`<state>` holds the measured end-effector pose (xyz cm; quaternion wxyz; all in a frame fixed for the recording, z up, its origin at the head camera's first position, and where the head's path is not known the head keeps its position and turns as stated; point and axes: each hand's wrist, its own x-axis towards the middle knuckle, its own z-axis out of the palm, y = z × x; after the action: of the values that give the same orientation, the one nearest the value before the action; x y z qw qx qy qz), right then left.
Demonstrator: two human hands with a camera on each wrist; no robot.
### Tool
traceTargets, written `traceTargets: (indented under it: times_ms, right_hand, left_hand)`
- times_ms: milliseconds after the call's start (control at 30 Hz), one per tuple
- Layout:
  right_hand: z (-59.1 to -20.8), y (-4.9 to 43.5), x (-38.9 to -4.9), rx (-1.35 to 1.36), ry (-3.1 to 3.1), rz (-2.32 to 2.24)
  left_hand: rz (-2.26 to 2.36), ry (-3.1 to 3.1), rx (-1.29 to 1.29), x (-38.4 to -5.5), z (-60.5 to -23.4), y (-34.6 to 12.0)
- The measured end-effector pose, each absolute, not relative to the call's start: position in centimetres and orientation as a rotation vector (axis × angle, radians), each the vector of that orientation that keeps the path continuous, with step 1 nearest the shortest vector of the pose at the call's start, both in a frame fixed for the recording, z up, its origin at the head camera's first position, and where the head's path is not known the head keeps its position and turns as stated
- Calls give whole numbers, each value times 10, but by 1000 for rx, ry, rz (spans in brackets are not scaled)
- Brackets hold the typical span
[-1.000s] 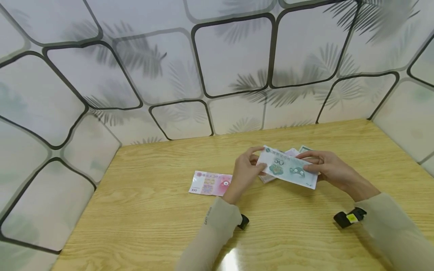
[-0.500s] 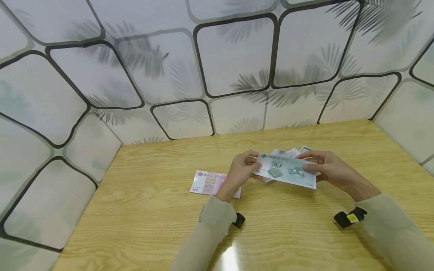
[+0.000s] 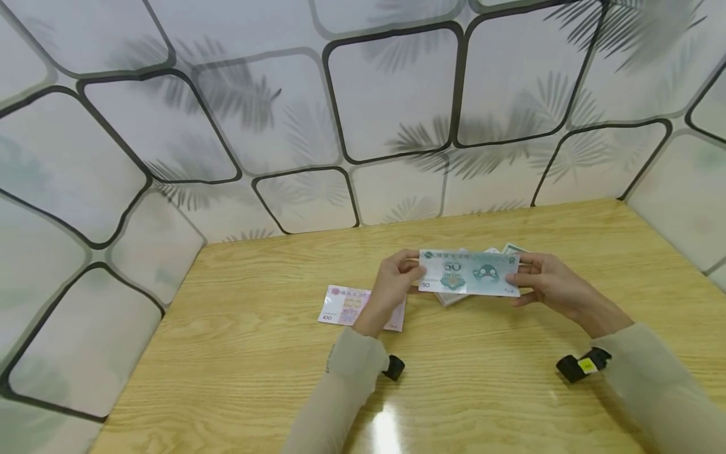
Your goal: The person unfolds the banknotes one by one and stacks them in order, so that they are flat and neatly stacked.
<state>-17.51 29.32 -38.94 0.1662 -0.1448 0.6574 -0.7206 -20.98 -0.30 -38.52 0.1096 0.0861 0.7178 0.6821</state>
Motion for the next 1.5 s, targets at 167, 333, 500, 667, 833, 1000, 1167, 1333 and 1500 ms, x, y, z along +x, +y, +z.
traceTargets:
  times_ms: [167, 333, 500, 667, 833, 1000, 1167, 1333, 1500]
  right_hand:
    - [-388, 292, -176, -418, 1926, -2000]
    - [-387, 288, -177, -401, 1929, -2038]
    - [-385, 285, -177, -382, 1922, -2064]
    - [-382, 280, -178, -379, 1934, -2033]
    - [-379, 274, -180, -293, 2040, -1966]
    - [-380, 269, -180, -228, 2069, -2023]
    - [-381, 261, -180, -231, 1957, -2135]
    - [-383, 250, -182, -211, 1946, -2133]
    - [-385, 242, -184, -199, 1966, -2119]
  left_hand:
    - [2015, 2082, 261, -211, -384, -7]
    - [2012, 2080, 289, -212, -386, -11]
    - [2001, 2106, 296, -213, -385, -15]
    - [2003, 2112, 297, -214, -383, -20]
    - [1991, 2131, 264, -213, -380, -26]
    - [2005, 2118, 265, -214, -378, -33]
    - [2024, 2098, 260, -213, -379, -43]
    - [2031, 2123, 240, -211, -382, -53]
    - [2034, 2138, 207, -211, -384, -60]
